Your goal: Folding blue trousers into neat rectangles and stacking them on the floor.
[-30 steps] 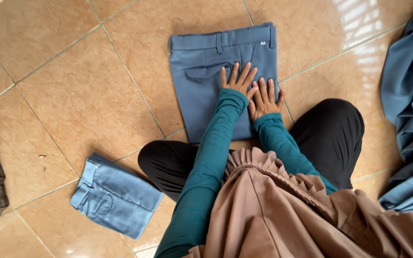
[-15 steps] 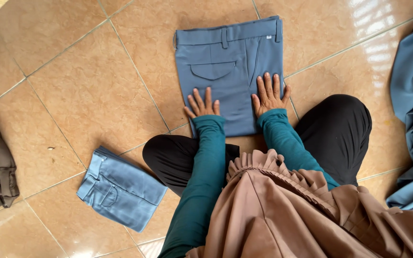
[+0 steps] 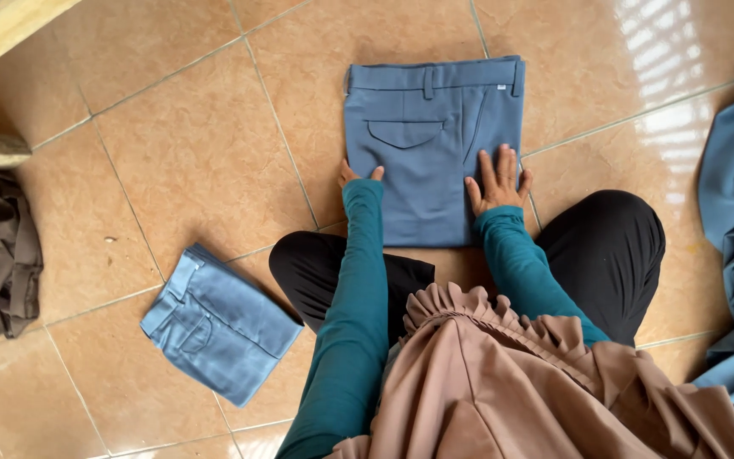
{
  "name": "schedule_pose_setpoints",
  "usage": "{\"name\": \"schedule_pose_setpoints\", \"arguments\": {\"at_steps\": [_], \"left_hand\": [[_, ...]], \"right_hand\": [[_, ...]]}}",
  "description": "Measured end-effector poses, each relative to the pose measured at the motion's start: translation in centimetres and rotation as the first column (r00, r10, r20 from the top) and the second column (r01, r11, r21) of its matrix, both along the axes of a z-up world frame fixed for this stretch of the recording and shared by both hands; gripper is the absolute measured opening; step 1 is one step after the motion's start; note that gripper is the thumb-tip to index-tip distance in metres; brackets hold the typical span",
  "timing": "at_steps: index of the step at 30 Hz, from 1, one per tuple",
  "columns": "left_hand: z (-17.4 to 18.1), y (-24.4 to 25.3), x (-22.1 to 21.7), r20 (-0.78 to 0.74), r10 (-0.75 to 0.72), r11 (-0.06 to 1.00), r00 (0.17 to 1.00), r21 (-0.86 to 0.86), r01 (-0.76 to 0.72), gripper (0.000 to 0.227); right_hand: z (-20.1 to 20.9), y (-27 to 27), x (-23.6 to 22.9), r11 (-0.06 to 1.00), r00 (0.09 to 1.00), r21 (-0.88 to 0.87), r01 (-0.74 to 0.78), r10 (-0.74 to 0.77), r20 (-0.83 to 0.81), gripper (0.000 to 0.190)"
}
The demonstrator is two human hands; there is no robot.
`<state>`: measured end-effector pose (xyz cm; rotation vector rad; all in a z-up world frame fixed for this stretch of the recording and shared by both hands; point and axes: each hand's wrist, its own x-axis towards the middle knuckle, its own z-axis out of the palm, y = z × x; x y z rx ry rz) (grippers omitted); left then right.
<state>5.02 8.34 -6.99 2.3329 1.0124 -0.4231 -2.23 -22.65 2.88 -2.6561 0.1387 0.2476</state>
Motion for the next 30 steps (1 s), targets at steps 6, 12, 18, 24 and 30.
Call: {"name": "schedule_pose_setpoints", "arguments": {"at_steps": [6,12,18,24,30], "left_hand": [[-4.9,0.1,1.2,-0.257,0.092,0.973,0.962,-0.183,-0.142,0.124],[2.0,-1.1,1.4,-0.327,-0.156,0.968,0.932,-0.238,0.078,0.093],[5.0,-1.4,2.4,-0.242,-0.159,0.949,0.957,-0.305,0.081,0.089],[9.8,1.3,4.7,-0.155,-0.128,0.932,0.980,-0.356,0.065,0.092],[17.6,12.6,2.3,0.077,0.080,0.937,0.994,-0.345,-0.048,0.092]], "right_hand": [[-5.6,-2.5,1.8,0.926,0.864,0.111,0.361,-0.377,0.333,0.096],[-10.0,-6.7,5.3,0.787,0.804,0.224,0.575,-0.493,-0.333,0.072],[-14.2,-9.1,7.2,0.811,0.812,0.198,0.551,-0.468,-0.348,0.056],[-3.6,-3.0,9.9,0.799,0.907,0.439,0.410,-0.307,-0.288,0.052],[0.1,6.6,14.1,0.819,0.990,0.557,0.141,-0.099,-0.105,0.047]]}}
